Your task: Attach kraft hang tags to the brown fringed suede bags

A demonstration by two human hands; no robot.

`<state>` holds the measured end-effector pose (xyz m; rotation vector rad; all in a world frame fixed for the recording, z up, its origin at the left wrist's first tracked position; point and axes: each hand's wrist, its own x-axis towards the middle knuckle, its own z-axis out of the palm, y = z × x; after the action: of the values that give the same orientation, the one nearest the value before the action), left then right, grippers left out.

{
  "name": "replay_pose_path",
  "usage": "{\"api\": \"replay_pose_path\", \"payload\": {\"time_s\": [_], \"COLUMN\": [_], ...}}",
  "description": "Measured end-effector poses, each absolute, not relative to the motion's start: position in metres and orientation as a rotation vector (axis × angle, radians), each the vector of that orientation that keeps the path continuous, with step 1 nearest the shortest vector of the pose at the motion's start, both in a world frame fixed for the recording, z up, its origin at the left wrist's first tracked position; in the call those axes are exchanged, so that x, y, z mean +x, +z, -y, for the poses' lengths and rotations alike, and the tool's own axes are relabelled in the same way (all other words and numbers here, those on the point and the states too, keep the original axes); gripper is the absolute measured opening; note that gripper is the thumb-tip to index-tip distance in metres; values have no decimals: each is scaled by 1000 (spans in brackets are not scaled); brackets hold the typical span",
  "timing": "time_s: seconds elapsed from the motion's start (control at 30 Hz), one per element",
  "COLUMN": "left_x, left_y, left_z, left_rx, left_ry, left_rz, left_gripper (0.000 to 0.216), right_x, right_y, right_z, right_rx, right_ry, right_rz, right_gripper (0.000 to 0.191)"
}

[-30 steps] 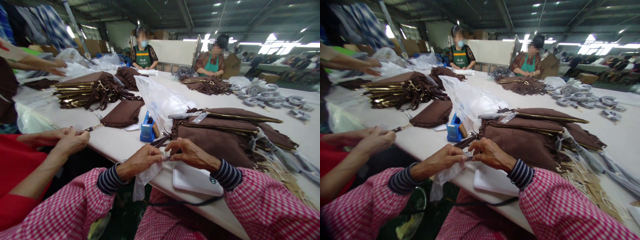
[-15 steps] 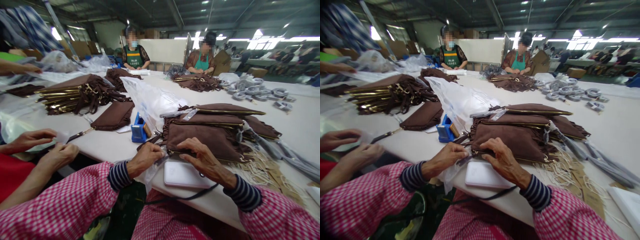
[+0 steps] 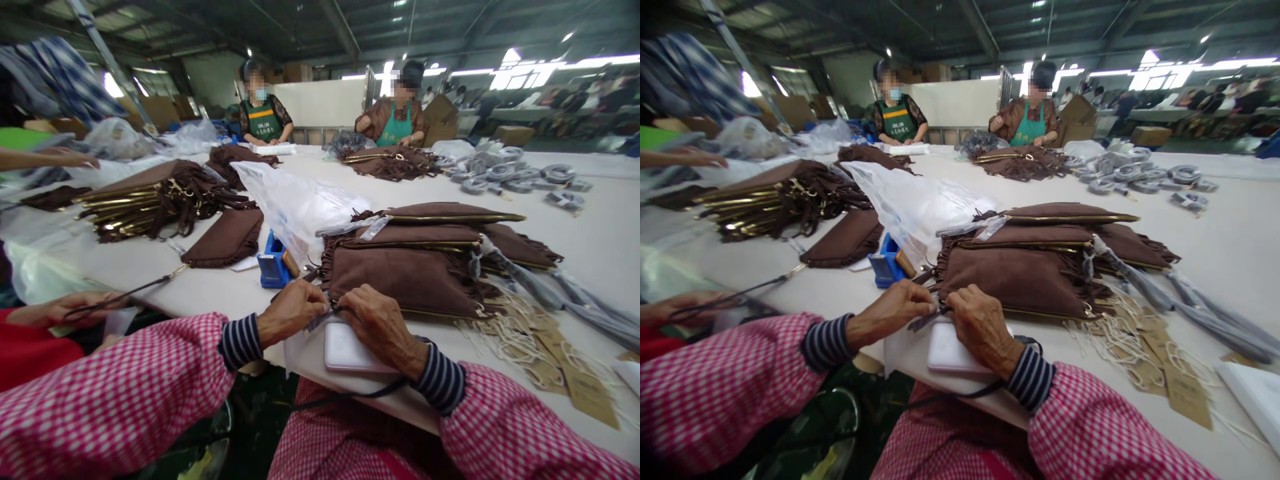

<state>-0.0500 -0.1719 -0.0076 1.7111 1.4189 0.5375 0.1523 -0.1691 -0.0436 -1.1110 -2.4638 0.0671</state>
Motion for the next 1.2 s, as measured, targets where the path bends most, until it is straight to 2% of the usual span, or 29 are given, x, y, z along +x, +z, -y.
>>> {"api": "replay_pose_path", "payload": {"time_s": [0.1, 0.23, 0.33, 0.47, 0.6, 0.67, 0.87, 1.0, 1.2], "left_x": [-51, -49, -47, -43, -37, -38, -69, -84, -76], "left_y": [-10, -17, -22, -23, -18, -15, 0, 2, -10], "left_z": [174, 175, 173, 173, 173, 172, 175, 186, 187], "left_rx": [1467, 1214, 1165, 1133, 1043, 1051, 1116, 1085, 1028], "left_ry": [571, 645, 729, 783, 748, 740, 502, 291, 372], "left_rz": [-1410, -1470, -1469, -1461, -1401, -1380, -1272, -1187, -1208], "left_gripper": [17, 18, 22, 21, 23, 29, 56, 54, 54], "right_x": [150, 150, 152, 151, 147, 147, 148, 144, 145], "right_y": [-47, -46, -44, -43, -43, -44, -45, -43, -43], "right_z": [172, 170, 168, 172, 171, 166, 158, 161, 160], "right_rx": [-1190, -1224, -1161, -1121, -1115, -1110, -1041, -1062, -1057], "right_ry": [237, 622, 718, 523, 137, 47, 93, 123, 259], "right_rz": [2348, 2126, 2062, 2197, 2464, 2516, 2515, 2526, 2493], "right_gripper": [10, 13, 18, 22, 11, 7, 8, 9, 15]}}
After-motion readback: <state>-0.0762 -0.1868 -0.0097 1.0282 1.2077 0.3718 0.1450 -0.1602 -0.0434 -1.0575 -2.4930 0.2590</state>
